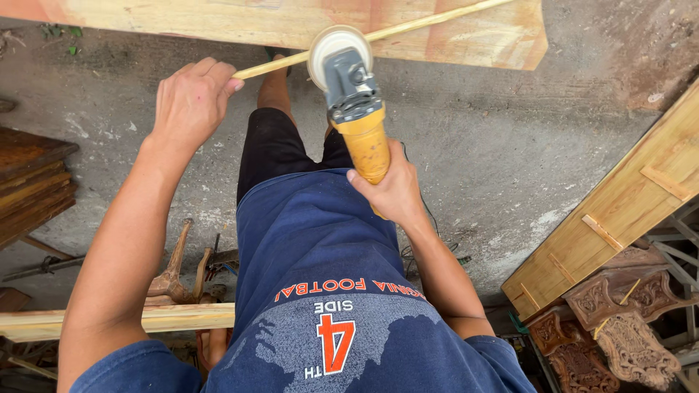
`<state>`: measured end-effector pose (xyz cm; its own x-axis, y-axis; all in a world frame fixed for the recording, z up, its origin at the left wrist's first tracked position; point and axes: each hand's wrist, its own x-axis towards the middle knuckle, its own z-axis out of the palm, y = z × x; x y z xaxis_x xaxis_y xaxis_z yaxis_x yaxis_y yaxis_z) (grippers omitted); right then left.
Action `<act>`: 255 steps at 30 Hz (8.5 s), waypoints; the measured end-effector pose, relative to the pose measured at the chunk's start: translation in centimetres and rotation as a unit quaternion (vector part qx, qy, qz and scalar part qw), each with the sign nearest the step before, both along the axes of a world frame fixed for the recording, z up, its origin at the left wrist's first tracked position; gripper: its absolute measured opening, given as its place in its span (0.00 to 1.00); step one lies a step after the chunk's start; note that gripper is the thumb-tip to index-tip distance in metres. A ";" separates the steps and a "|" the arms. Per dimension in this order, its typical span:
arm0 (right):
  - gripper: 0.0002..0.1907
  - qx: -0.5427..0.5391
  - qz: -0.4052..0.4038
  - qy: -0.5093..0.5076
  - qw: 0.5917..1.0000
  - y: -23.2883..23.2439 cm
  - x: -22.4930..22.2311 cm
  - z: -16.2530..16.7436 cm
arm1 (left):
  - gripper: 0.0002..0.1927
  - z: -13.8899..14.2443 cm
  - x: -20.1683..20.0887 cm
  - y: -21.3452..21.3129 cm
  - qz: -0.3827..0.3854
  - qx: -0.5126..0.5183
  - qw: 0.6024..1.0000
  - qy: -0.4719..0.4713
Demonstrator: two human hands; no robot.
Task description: The person sands a long thin wooden dowel with a handheld angle grinder, holding the rod against a wooden board with one hand while moving the spinning disc along its length. They reposition the rod and continue sanding different sections, briefly pausing to adjust the tool before resuming.
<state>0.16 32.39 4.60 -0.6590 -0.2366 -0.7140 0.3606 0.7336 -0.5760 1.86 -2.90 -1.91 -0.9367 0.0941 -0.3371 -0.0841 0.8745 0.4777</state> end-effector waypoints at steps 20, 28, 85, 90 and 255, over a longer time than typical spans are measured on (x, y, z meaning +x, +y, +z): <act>0.33 0.012 -0.033 0.023 0.999 2.5 -0.7 -0.9 | 0.10 0.4 0.2 -0.9 0.005 -0.014 0.998 -0.054; 0.30 -0.014 -0.135 0.039 0.990 5.4 -2.6 -1.4 | 0.09 -0.3 0.7 -1.4 0.006 -0.005 1.000 -0.026; 0.23 -0.244 -0.338 0.062 0.907 8.6 -2.7 0.3 | 0.10 1.3 -3.1 -4.1 0.052 -0.054 0.991 0.112; 0.24 -0.299 -0.359 0.072 0.881 7.7 -2.7 0.9 | 0.11 3.0 -4.3 -3.8 0.065 -0.025 0.994 0.085; 0.27 -0.048 -0.162 0.033 0.985 1.0 -3.9 -1.8 | 0.08 -1.7 -1.4 -5.5 -0.003 0.066 0.998 0.005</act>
